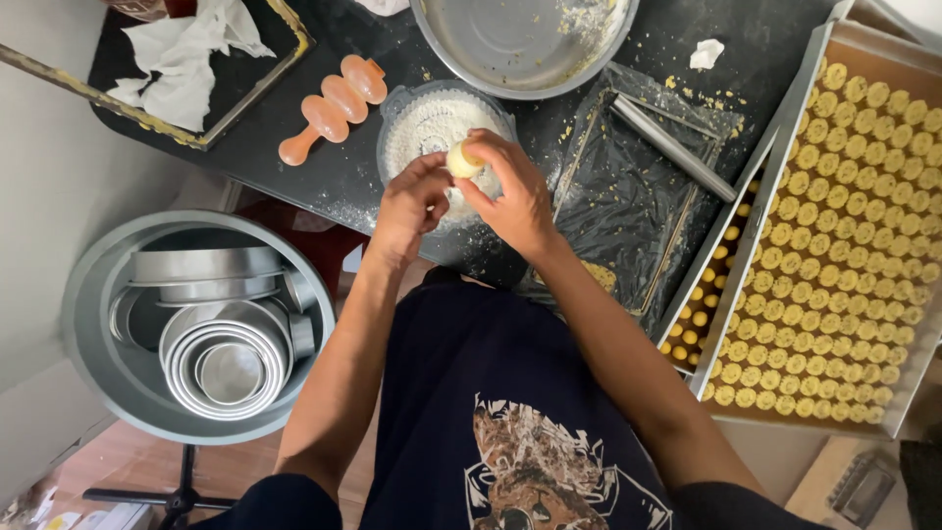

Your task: The person is preparing dough, molding cookies, and placing them onto a baking tray.

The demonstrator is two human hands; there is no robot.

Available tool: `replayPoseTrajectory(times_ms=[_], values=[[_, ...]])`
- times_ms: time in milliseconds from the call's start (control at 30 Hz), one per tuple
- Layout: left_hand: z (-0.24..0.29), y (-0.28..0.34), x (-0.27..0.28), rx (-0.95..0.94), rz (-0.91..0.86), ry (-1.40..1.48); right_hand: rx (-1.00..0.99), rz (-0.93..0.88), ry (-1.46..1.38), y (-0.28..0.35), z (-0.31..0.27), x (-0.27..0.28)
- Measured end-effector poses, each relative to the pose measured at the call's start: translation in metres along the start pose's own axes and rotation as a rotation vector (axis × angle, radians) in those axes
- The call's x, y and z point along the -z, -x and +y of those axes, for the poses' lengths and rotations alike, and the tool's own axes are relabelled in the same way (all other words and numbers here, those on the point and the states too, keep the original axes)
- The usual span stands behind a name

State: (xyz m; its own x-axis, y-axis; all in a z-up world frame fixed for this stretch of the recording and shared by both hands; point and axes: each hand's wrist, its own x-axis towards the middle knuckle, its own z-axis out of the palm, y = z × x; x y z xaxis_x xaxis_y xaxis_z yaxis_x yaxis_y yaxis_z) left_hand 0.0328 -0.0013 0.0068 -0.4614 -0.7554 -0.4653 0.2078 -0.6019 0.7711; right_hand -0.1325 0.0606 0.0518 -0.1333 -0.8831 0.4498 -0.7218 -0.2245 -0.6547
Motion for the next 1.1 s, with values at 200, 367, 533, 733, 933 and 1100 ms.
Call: replayPoseTrajectory(times_ms=[200, 367, 533, 733, 933, 1100], values=[[0.018, 0.003, -0.004, 0.313, -0.169, 0.254, -0.019, -0.061, -0.008, 0.001, -0.008, 0.004], [0.017, 0.008, -0.003, 0.392, -0.215, 0.309, -0.009, -0.069, 0.015, 0.003, -0.009, 0.004], [0.005, 0.006, -0.002, 0.396, -0.201, 0.321, -0.011, -0.065, 0.020, 0.007, -0.006, 0.002], [-0.019, 0.001, 0.003, 0.407, -0.183, 0.426, -0.055, -0.050, -0.099, 0.021, 0.015, -0.006], [-0.034, 0.007, 0.007, -0.365, 0.271, -0.625, -0.571, 0.050, -0.725, 0.039, 0.047, -0.001], [-0.008, 0.026, -0.021, -0.629, 0.193, -1.043, -0.947, 0.129, -1.463, 0.070, 0.065, 0.038]])
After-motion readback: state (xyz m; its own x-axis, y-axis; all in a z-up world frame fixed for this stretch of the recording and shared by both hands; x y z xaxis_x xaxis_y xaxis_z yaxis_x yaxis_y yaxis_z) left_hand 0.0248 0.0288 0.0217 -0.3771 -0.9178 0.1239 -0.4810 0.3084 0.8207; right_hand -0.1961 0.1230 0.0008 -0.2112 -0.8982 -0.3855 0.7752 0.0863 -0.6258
